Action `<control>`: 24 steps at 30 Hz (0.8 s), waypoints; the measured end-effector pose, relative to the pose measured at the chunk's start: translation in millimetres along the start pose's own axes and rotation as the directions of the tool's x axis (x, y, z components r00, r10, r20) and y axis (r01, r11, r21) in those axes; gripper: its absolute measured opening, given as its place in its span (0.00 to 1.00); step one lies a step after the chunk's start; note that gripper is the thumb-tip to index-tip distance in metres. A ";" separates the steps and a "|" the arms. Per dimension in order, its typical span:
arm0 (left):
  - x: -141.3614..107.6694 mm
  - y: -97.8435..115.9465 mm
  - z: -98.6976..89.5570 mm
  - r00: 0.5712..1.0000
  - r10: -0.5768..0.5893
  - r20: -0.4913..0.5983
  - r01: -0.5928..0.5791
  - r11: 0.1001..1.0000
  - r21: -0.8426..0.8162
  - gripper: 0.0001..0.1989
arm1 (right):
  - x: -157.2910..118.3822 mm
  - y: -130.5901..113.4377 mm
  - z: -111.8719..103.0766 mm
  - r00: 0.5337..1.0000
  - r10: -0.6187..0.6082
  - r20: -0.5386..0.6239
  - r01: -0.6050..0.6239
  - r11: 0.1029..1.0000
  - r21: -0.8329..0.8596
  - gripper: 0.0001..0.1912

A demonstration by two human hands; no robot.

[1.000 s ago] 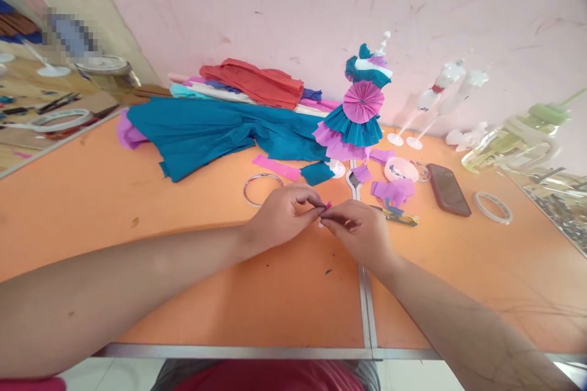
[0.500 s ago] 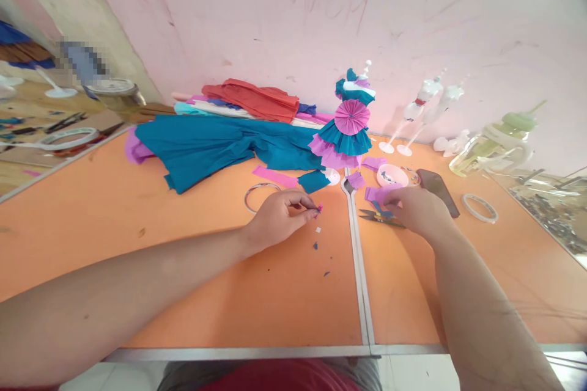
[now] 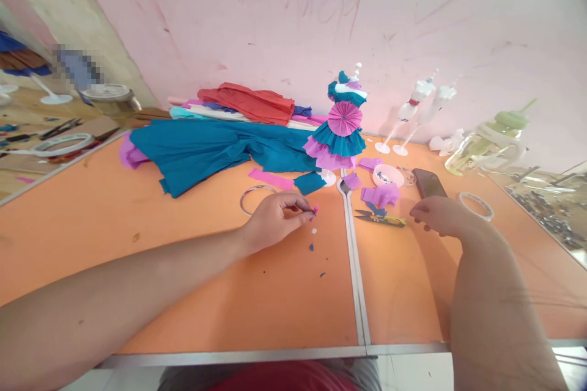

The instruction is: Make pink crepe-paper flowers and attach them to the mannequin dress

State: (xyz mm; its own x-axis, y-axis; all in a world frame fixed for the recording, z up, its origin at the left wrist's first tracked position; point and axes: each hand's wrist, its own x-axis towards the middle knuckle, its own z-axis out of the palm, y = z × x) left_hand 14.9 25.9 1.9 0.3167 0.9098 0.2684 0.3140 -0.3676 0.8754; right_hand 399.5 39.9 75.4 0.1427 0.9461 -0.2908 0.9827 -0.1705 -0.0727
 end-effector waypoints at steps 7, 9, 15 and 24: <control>-1.8 1.6 -0.4 0.999 -0.034 0.029 0.035 0.999 -0.033 0.10 | 4.7 0.1 -1.2 0.977 -0.071 0.203 0.011 0.960 0.279 0.11; -1.3 -1.3 0.2 0.997 -0.060 0.038 0.064 0.993 -0.099 0.10 | 5.2 -0.5 -0.7 0.985 -0.097 0.139 0.061 0.967 0.245 0.09; -6.5 2.6 0.1 0.961 -0.053 0.273 0.179 0.868 -0.463 0.09 | -12.2 -39.2 5.2 0.932 -0.339 -0.131 0.352 0.932 0.084 0.10; -3.6 0.1 7.8 0.901 -0.193 0.388 0.404 0.696 -0.594 0.17 | -72.9 -119.2 15.8 0.803 -0.439 -0.402 0.593 0.659 0.463 0.08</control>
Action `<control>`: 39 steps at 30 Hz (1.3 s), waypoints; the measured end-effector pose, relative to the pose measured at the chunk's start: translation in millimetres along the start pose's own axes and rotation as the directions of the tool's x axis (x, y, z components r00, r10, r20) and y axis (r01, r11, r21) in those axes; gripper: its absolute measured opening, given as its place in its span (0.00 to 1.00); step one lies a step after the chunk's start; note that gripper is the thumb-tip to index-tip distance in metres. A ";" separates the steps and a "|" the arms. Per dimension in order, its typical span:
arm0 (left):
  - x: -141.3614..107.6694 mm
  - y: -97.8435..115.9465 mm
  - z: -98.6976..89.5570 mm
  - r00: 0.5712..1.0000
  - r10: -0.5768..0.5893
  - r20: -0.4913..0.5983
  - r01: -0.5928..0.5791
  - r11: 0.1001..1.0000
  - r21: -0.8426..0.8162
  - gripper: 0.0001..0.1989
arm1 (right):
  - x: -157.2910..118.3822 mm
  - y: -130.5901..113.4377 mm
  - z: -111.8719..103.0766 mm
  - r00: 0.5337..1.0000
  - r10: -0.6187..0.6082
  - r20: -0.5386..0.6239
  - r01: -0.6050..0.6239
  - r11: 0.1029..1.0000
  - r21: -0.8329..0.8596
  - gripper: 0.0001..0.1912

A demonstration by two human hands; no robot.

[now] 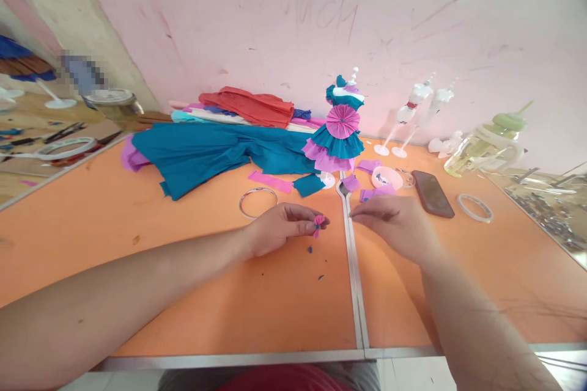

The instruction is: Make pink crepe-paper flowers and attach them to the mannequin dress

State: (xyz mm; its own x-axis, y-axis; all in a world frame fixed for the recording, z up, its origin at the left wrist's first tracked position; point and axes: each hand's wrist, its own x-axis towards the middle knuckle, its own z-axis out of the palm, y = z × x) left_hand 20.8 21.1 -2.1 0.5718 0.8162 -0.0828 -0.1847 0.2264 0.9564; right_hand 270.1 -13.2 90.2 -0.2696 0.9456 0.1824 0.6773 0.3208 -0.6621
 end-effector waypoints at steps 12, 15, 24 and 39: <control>2.5 2.3 1.5 0.985 0.082 -0.152 -0.053 0.980 0.191 0.13 | -0.7 -11.7 55.3 0.992 0.125 -0.033 -0.109 0.946 0.306 0.10; 0.8 6.2 3.7 0.984 0.107 -0.140 -0.070 0.967 0.245 0.12 | -0.3 -13.4 54.8 0.992 0.123 -0.030 -0.110 0.956 0.274 0.10; -1.5 10.4 5.8 0.984 0.154 -0.094 -0.122 0.951 0.284 0.12 | 2.0 -13.0 58.5 0.990 0.113 -0.082 -0.094 0.975 0.203 0.09; -5.2 12.9 9.9 0.982 0.144 -0.119 -0.097 0.938 0.334 0.11 | 2.2 -5.7 64.6 0.990 0.099 -0.098 -0.079 0.979 0.186 0.08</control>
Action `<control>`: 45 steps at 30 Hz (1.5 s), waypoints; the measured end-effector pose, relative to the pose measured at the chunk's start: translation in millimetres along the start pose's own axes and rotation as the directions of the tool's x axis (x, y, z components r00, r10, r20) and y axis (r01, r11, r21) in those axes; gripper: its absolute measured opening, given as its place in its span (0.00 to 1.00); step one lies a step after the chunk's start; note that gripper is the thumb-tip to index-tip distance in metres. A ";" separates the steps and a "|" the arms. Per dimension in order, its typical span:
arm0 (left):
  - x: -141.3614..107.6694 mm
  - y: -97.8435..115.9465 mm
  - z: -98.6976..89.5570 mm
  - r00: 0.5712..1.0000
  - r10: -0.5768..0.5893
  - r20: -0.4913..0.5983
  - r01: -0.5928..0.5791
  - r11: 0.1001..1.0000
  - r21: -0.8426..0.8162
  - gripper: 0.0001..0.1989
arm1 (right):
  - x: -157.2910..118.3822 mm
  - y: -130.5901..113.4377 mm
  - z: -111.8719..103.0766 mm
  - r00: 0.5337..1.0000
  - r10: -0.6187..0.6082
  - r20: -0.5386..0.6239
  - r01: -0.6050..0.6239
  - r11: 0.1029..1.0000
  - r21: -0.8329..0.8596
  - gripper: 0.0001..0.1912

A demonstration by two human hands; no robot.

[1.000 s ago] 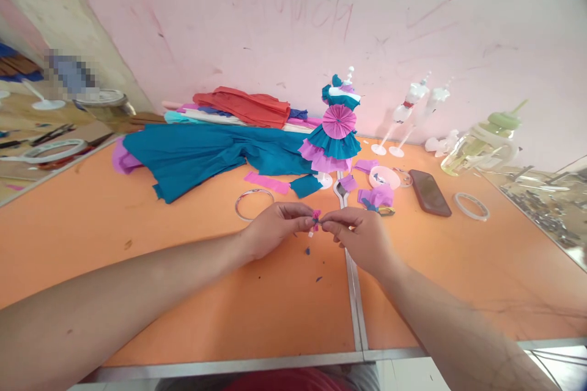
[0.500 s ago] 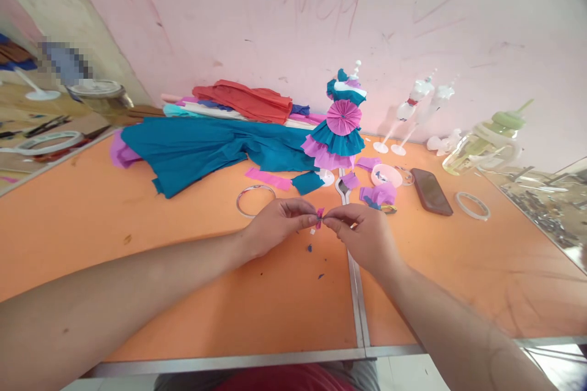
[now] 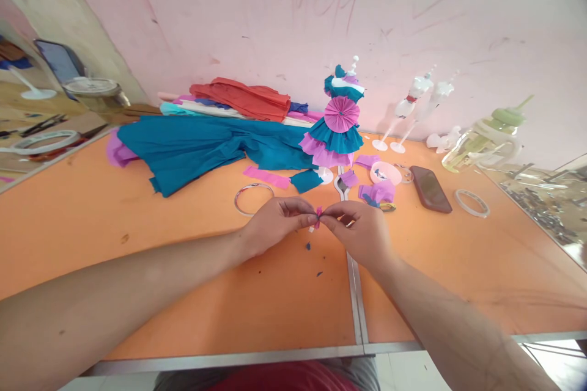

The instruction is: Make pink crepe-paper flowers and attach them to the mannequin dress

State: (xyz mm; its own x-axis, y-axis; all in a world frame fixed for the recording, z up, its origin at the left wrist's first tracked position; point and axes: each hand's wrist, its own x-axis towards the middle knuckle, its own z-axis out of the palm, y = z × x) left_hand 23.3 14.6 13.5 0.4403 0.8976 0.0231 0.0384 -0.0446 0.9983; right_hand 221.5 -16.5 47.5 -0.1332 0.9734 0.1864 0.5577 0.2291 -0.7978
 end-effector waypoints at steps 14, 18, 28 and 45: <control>4.2 -9.6 -3.2 0.998 -0.039 -0.054 0.038 0.999 -0.015 0.17 | 3.0 -10.0 -14.5 0.999 0.017 0.041 -0.018 1.000 0.021 0.09; 3.8 -9.9 -2.0 0.998 -0.023 -0.060 0.021 0.999 -0.031 0.17 | 1.7 -4.8 -5.4 0.998 0.024 0.053 -0.026 0.999 0.043 0.08; -0.4 -0.7 3.2 0.998 0.051 -0.040 -0.051 0.999 0.006 0.12 | 2.3 1.1 1.4 1.000 0.016 0.003 -0.016 1.000 0.000 0.07; -0.1 -7.8 -1.3 0.993 0.117 0.029 -0.113 0.988 -0.101 0.11 | 2.3 -0.2 -2.7 0.996 -0.028 0.089 0.016 0.991 0.137 0.07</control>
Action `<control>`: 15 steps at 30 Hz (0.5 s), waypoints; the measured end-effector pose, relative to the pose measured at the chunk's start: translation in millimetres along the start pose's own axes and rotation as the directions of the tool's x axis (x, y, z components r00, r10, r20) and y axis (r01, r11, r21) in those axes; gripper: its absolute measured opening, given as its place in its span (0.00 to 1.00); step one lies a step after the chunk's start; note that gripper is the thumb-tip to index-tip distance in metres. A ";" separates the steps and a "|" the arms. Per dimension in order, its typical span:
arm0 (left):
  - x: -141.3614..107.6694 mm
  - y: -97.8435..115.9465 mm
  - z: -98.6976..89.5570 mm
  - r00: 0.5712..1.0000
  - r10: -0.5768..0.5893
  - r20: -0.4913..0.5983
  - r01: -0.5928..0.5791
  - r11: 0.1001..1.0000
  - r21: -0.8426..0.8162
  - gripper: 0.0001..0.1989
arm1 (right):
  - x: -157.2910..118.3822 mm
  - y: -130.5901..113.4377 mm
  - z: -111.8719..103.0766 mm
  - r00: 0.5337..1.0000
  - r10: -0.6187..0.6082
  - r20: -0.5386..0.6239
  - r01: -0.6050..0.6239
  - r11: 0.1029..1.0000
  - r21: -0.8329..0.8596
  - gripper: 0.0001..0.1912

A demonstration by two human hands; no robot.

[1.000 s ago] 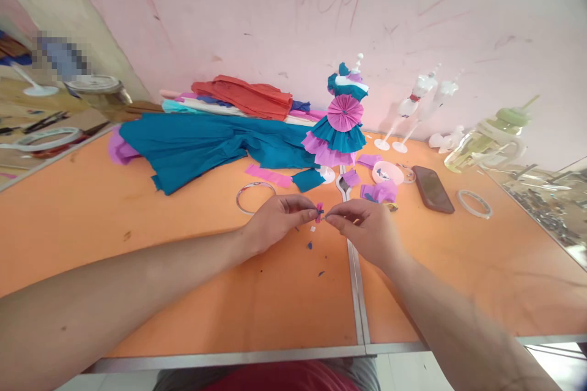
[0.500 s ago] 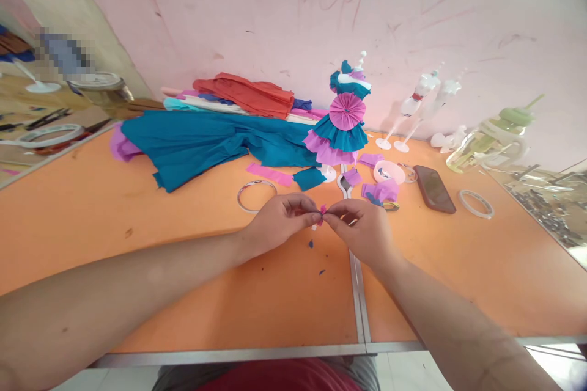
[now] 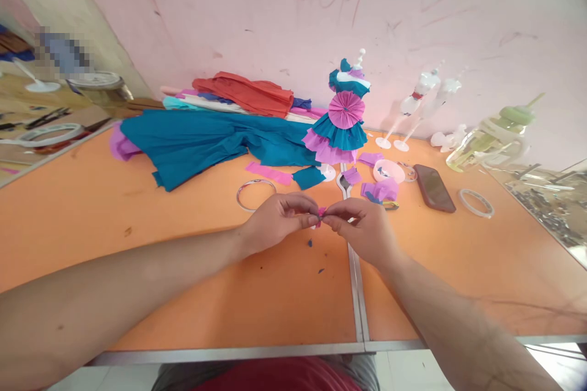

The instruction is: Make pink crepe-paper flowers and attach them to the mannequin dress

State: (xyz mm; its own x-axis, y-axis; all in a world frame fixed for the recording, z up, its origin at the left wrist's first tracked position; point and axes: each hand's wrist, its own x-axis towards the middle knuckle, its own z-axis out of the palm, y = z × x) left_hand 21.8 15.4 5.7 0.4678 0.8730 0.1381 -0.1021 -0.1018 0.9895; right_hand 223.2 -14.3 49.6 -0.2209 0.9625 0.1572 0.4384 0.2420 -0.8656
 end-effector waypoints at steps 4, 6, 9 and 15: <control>-0.8 3.3 0.2 0.999 -0.039 0.033 0.041 0.997 -0.065 0.09 | 0.1 -1.6 -0.8 0.998 0.046 -0.048 -0.045 0.999 0.010 0.10; -1.4 5.5 -0.2 0.997 -0.056 0.050 0.058 0.997 -0.053 0.10 | 0.7 -0.8 -1.2 0.997 0.081 -0.018 -0.080 0.996 0.038 0.11; -1.6 6.8 -1.7 0.991 -0.103 0.087 0.108 0.993 -0.053 0.11 | 1.5 1.5 -1.9 0.991 0.114 0.066 -0.121 0.984 0.130 0.11; -2.8 6.3 -3.4 0.991 -0.111 0.071 0.111 0.994 0.003 0.12 | -0.7 4.6 3.2 0.970 0.198 0.141 -0.228 0.943 0.241 0.13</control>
State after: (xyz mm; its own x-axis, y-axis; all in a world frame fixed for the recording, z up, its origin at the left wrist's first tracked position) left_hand 16.9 13.9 11.4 0.5374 0.8428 0.0297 -0.0465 -0.0056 0.9989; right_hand 222.6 -14.2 44.0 -0.2505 0.9643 -0.0860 0.2536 -0.0204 -0.9671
